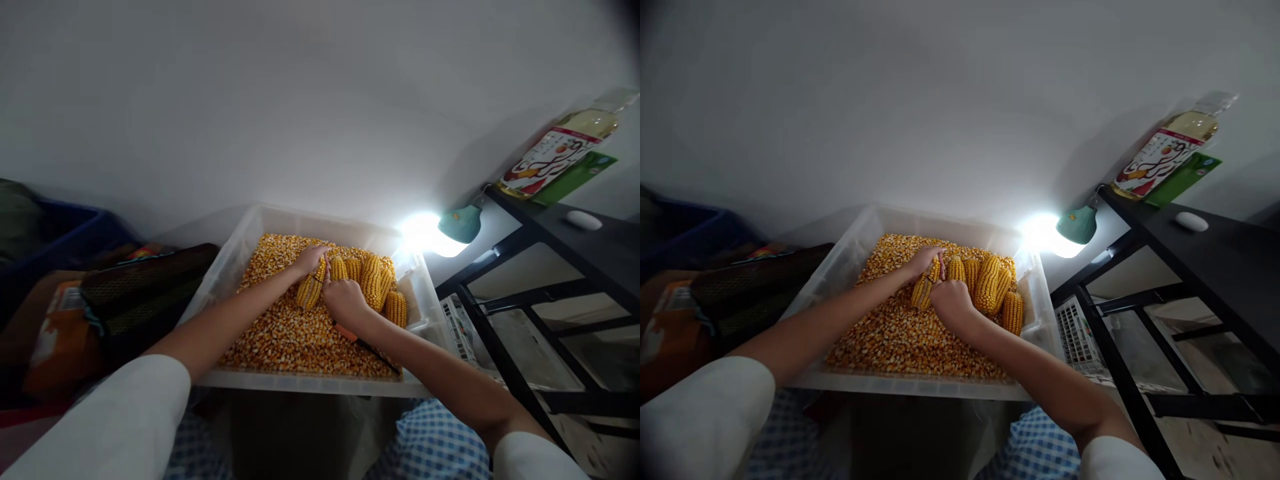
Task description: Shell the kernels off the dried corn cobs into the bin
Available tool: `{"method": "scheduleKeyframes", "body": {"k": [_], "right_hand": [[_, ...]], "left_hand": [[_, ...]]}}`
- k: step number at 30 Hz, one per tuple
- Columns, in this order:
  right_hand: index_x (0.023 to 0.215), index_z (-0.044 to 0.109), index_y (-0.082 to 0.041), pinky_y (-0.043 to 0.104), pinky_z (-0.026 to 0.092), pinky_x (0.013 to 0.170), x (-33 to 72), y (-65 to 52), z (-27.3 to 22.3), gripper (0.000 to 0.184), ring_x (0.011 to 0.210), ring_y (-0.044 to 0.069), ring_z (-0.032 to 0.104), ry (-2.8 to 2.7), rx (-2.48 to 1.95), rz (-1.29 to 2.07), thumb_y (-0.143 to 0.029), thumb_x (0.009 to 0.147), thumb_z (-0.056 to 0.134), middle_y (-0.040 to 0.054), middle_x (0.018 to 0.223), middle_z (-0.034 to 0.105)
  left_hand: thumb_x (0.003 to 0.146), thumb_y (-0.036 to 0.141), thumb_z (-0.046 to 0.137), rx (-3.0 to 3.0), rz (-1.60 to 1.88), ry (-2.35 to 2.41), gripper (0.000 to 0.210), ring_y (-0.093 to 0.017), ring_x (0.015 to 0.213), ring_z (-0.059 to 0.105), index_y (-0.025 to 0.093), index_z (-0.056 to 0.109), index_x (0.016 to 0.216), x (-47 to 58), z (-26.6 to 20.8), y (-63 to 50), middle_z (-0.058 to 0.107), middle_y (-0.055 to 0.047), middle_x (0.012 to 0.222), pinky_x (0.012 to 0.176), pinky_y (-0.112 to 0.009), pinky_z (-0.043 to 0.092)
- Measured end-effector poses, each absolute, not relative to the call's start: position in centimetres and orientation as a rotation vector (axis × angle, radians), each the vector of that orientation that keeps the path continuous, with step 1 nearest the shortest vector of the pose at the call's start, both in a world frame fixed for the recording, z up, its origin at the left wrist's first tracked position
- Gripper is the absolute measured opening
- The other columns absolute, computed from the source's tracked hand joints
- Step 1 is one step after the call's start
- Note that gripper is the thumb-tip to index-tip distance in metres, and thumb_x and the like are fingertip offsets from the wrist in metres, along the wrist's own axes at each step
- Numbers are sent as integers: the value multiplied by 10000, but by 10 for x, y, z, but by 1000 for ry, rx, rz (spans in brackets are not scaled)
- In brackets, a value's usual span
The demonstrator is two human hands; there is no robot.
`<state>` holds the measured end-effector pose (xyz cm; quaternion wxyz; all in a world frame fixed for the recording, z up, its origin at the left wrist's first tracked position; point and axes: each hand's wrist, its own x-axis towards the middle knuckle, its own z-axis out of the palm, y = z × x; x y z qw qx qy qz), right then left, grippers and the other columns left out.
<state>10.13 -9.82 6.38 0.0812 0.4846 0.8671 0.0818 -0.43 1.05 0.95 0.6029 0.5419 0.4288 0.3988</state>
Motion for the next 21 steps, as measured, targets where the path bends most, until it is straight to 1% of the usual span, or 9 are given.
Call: {"method": "scheduleKeyframes", "body": {"k": [4,8,11,18,21], "right_hand": [[900,565,-95,266,439,610,112,-94,74,222,711,189,592,2621,1489,193,-100,779,379,133,753,630],[886,559,-111,279,438,644,116,-94,79,225,728,194,580,2589,1521,157,-131,809,348,148,793,627],[921,547,-116,296,438,648,117,-92,77,252,732,204,577,2595,1502,174,-156,831,315,150,810,627],[921,545,-124,282,428,633,119,-88,70,225,739,199,584,2643,1431,216,-110,778,373,125,806,632],[930,542,-129,280,429,634,118,-88,71,229,745,192,583,2641,1428,234,-118,793,359,118,817,634]], "left_hand": [[734,373,390,1151,933,957,343,-160,378,527,172,483,473,-13,3,18,536,-20,395,472,-302,436],[726,377,386,1069,940,968,338,-171,391,540,178,479,469,-17,0,22,540,-15,397,460,-304,435],[722,373,388,1054,924,989,330,-166,391,538,179,472,469,-16,4,20,536,-11,391,464,-301,438],[719,373,398,1068,938,972,325,-176,386,534,174,477,474,-16,6,18,538,-22,394,445,-310,433],[723,372,399,1071,948,959,332,-175,383,536,171,483,472,-17,3,20,541,-23,393,443,-307,433]]}}
